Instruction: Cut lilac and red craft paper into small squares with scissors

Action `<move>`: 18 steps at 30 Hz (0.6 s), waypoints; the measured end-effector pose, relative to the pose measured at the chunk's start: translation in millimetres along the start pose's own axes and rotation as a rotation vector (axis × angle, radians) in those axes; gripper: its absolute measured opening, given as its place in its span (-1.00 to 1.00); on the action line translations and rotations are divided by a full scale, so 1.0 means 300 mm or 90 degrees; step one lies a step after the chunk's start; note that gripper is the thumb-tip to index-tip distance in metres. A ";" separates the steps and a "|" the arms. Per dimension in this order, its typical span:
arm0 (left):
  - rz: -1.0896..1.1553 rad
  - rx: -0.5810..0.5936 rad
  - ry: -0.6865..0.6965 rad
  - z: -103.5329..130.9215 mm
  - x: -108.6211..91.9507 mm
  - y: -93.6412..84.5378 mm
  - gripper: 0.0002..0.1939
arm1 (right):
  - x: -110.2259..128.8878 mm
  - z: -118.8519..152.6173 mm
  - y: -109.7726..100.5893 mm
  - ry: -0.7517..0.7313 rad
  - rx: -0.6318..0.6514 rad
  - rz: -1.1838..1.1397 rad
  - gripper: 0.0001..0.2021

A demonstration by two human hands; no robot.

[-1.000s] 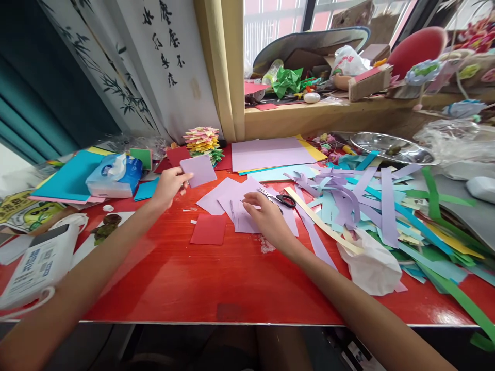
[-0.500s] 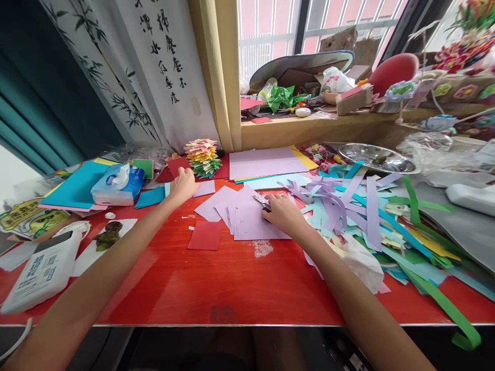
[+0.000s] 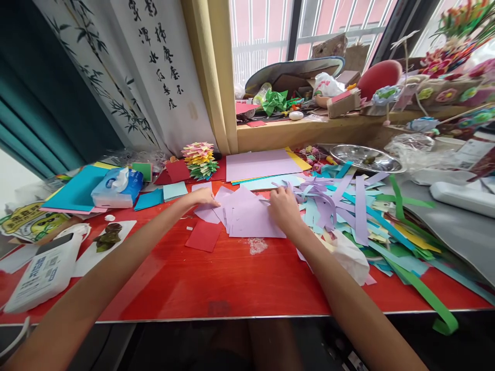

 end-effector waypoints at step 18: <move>0.182 0.143 0.138 0.012 -0.100 0.044 -0.68 | 0.153 0.098 0.087 -0.281 0.293 -0.237 -0.41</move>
Point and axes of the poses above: each hand's wrist, its own z-axis away from the middle knuckle, its own y-axis out of the palm, x = y × z, the point moved 9 cm from there along -z, towards the middle knuckle, and after that the axes turned 3 degrees about z, right-handed, at the moved point
